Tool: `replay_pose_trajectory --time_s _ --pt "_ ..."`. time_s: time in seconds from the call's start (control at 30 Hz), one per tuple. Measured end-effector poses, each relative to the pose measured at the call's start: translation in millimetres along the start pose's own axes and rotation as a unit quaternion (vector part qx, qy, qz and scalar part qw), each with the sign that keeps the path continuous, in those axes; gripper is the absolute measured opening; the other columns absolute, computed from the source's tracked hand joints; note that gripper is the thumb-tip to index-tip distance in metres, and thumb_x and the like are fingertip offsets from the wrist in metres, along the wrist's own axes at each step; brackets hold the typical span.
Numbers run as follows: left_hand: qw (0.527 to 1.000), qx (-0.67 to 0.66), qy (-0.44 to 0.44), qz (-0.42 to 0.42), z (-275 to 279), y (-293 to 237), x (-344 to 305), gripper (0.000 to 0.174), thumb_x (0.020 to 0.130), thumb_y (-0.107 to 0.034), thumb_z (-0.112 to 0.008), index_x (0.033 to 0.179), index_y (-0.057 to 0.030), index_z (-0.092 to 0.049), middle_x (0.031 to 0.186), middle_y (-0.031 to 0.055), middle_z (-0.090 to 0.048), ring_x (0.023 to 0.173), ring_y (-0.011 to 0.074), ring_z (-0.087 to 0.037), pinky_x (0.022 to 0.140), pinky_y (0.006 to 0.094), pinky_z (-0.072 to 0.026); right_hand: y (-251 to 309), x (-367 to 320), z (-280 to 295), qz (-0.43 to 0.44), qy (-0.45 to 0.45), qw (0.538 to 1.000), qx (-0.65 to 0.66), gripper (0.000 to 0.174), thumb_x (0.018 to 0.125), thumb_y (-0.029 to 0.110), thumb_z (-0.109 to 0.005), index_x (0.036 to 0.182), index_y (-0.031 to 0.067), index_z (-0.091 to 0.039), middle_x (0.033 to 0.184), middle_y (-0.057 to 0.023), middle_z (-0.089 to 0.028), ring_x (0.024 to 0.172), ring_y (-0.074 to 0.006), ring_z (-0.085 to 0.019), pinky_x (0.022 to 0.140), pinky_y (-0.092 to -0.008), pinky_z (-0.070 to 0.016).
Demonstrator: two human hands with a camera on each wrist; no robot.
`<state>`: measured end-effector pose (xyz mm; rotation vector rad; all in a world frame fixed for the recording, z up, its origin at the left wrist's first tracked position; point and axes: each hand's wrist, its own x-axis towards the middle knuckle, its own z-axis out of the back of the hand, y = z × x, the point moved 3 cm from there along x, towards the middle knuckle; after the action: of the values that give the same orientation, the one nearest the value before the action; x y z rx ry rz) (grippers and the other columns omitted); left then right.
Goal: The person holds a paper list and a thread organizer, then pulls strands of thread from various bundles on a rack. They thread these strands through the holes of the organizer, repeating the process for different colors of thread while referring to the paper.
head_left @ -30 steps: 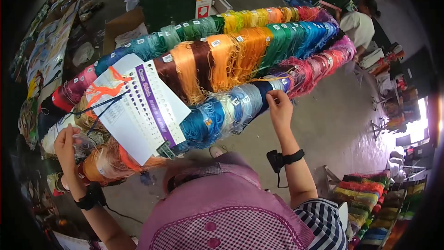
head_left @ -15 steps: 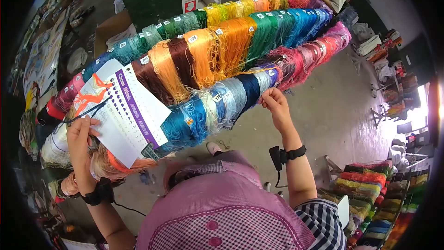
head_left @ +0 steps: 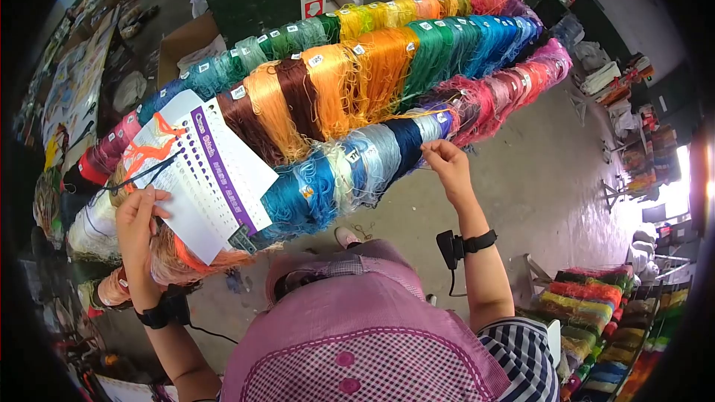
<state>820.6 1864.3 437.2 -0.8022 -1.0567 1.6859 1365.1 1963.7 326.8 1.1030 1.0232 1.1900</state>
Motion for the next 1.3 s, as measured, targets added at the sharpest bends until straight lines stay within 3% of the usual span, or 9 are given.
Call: replay_pose_trajectory --time_s 0.73,0.9,0.97,1.03,1.07,1.13,1.2,1.23,1.3 --pt "1.000 -0.016 0.018 0.007 -4.1 -7.3 -11.1 0.026 0.099 -0.022 -0.056 0.094 -0.0001 -0.069 0.094 0.0074 -0.071 0.067 0.0052 -0.060 0.051 0.0171 -0.0370 56.7 -12.8 1.0 -0.050 0.135 0.973 0.182 0.011 0.089 0.014 -0.069 0.089 0.0042 -0.064 0.089 -0.0033 -0.069 0.086 -0.0108 -0.061 0.082 -0.0229 -0.0425" --pt "0.954 -0.187 0.232 -0.018 -94.6 -84.0 -35.5 0.031 0.080 0.002 -0.066 0.111 -0.0006 -0.066 0.104 0.0062 -0.065 0.079 0.0091 -0.059 0.071 0.0254 -0.0499 164.0 -51.8 -92.1 0.167 0.194 0.926 -0.279 0.009 0.082 0.008 -0.070 0.083 0.0058 -0.061 0.071 -0.0037 -0.056 0.065 -0.0184 -0.054 0.065 -0.0296 -0.0425" --pt "0.883 -0.147 0.437 -0.092 -145.0 -88.9 -41.7 0.069 0.080 0.001 -0.069 0.143 -0.0083 -0.042 0.121 0.0048 -0.056 0.093 0.0089 -0.059 0.081 0.0257 -0.0497 224.4 -89.3 -137.5 0.460 0.265 0.769 -0.357 0.012 0.075 0.006 -0.070 0.084 0.0075 -0.063 0.089 -0.0058 -0.062 0.094 -0.0298 -0.058 0.083 -0.0438 -0.0435" --pt "0.772 -0.201 0.262 -0.543 -185.9 -114.7 -38.3 0.040 0.085 -0.009 -0.071 0.121 -0.0042 -0.054 0.091 0.0022 -0.062 0.076 0.0086 -0.058 0.075 0.0237 -0.0489 264.1 -108.0 -163.2 0.526 0.335 0.772 -0.124 0.005 0.082 0.005 -0.065 0.084 0.0057 -0.060 0.092 -0.0098 -0.064 0.089 -0.0267 -0.060 0.077 -0.0377 -0.0479" --pt "0.777 -0.193 0.253 -0.544 -175.4 -113.5 -39.8 0.040 0.085 -0.009 -0.071 0.121 -0.0042 -0.054 0.091 0.0022 -0.062 0.076 0.0086 -0.058 0.075 0.0237 -0.0489 275.3 -114.8 -158.1 0.532 0.342 0.766 -0.116 0.005 0.082 0.005 -0.065 0.084 0.0057 -0.060 0.092 -0.0098 -0.064 0.089 -0.0267 -0.060 0.077 -0.0377 -0.0479" --pt "0.783 -0.238 0.557 -0.145 -171.4 -102.7 -48.1 0.020 0.094 -0.019 -0.065 0.104 -0.0027 -0.060 0.078 -0.0004 -0.061 0.072 0.0082 -0.057 0.069 0.0241 -0.0485 266.4 -105.6 -129.2 -0.014 0.415 0.891 0.186 0.007 0.087 0.006 -0.063 0.086 0.0030 -0.057 0.085 -0.0081 -0.063 0.077 -0.0177 -0.061 0.063 -0.0290 -0.0493" --pt "0.878 -0.147 0.454 -0.045 -133.7 -99.0 -32.9 0.021 0.099 -0.023 -0.058 0.096 -0.0023 -0.062 0.080 -0.0035 -0.056 0.076 0.0058 -0.052 0.070 0.0239 -0.0460 263.4 -54.0 -90.8 0.228 0.195 0.951 0.070 0.013 0.093 0.012 -0.062 0.086 0.0043 -0.054 0.074 -0.0015 -0.054 0.062 -0.0079 -0.048 0.053 -0.0194 -0.0374" --pt "0.908 -0.118 0.365 -0.168 -121.0 -78.8 -18.2 0.022 0.099 -0.023 -0.058 0.092 -0.0027 -0.063 0.076 -0.0038 -0.052 0.073 0.0054 -0.048 0.066 0.0233 -0.0433 264.4 -23.9 -65.8 0.270 0.082 0.952 0.118 0.012 0.095 0.013 -0.061 0.089 0.0039 -0.055 0.073 0.0011 -0.050 0.062 -0.0048 -0.041 0.055 -0.0178 -0.0324" --pt "0.963 -0.076 0.228 -0.122 -79.6 -37.1 7.4 0.021 0.099 -0.021 -0.059 0.088 -0.0036 -0.063 0.075 -0.0045 -0.051 0.073 0.0050 -0.046 0.065 0.0237 -0.0412 254.0 31.9 31.9 0.334 -0.134 0.930 0.069 0.010 0.096 0.010 -0.059 0.098 0.0001 -0.063 0.084 -0.0006 -0.058 0.075 -0.0061 -0.051 0.067 -0.0204 -0.0421"
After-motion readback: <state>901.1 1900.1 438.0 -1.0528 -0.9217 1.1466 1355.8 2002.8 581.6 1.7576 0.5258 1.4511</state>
